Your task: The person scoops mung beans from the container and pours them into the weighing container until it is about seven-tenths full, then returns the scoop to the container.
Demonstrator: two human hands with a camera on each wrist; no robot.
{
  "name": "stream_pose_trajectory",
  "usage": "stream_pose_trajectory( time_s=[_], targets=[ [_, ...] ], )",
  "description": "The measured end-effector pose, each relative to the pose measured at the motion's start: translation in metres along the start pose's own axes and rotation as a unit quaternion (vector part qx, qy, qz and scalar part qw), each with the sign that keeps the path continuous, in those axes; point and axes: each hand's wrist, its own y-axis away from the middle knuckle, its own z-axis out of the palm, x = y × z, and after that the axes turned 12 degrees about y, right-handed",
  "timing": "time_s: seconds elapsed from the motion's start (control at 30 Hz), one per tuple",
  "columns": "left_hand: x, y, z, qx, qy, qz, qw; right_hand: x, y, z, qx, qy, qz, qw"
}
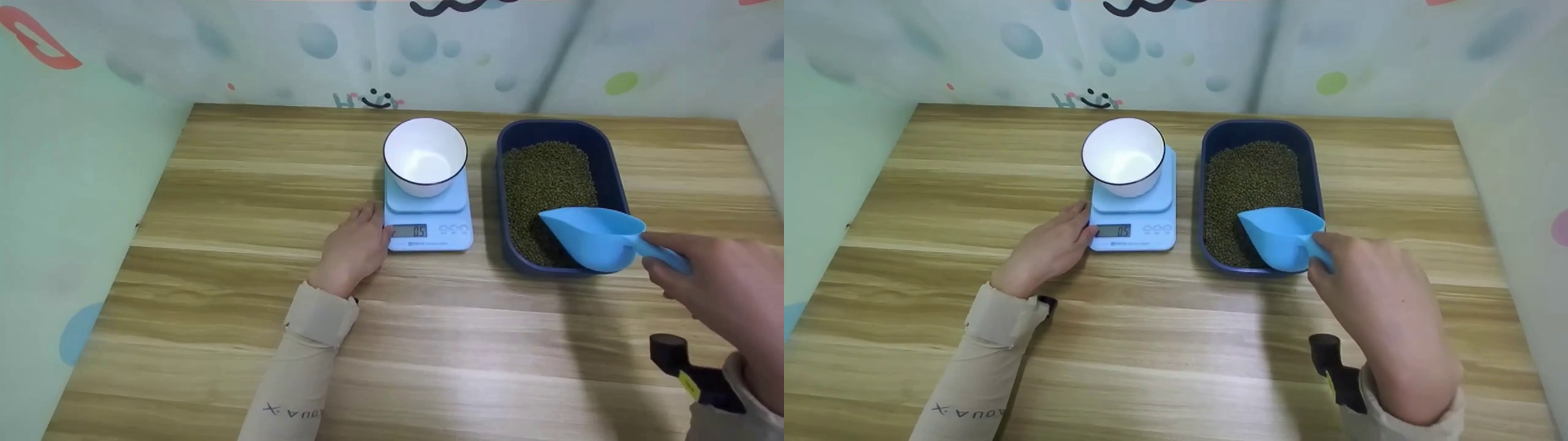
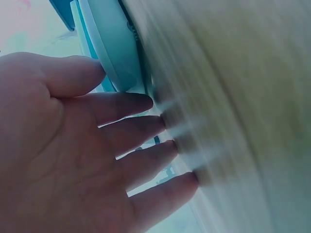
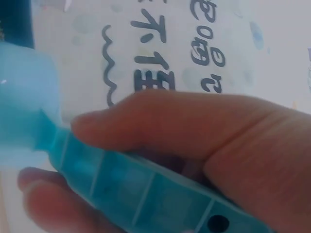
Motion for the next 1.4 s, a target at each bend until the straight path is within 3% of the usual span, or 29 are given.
stream_pose_trajectory(
  time_s=[0.4, 0.63, 0.93, 1.4],
  targets=[
    [0.003, -0.005, -0.001, 0.003, 0.002, -0.007, 1.0, -0.002, -0.017, 0.001, 0.007, -0.003, -0.03, 0.9995],
    [0.002, -0.001, 0.006, -0.005, 0.003, -0.018, 0.9998, -0.008, -0.018, 0.012, 0.0, -0.019, -0.021, 0.9996],
    [0.008, 0.001, 0.012, 0.017, 0.011, -0.014, 0.9997, -0.018, -0.026, 0.025, 0.049, -0.024, 0.016, 0.9984],
    [0.007, -0.001, 0.005, 0.023, 0.014, -0.021, 0.9994, -0.025, -0.047, 0.042, 0.105, -0.039, 0.015, 0.9936]
  ],
)
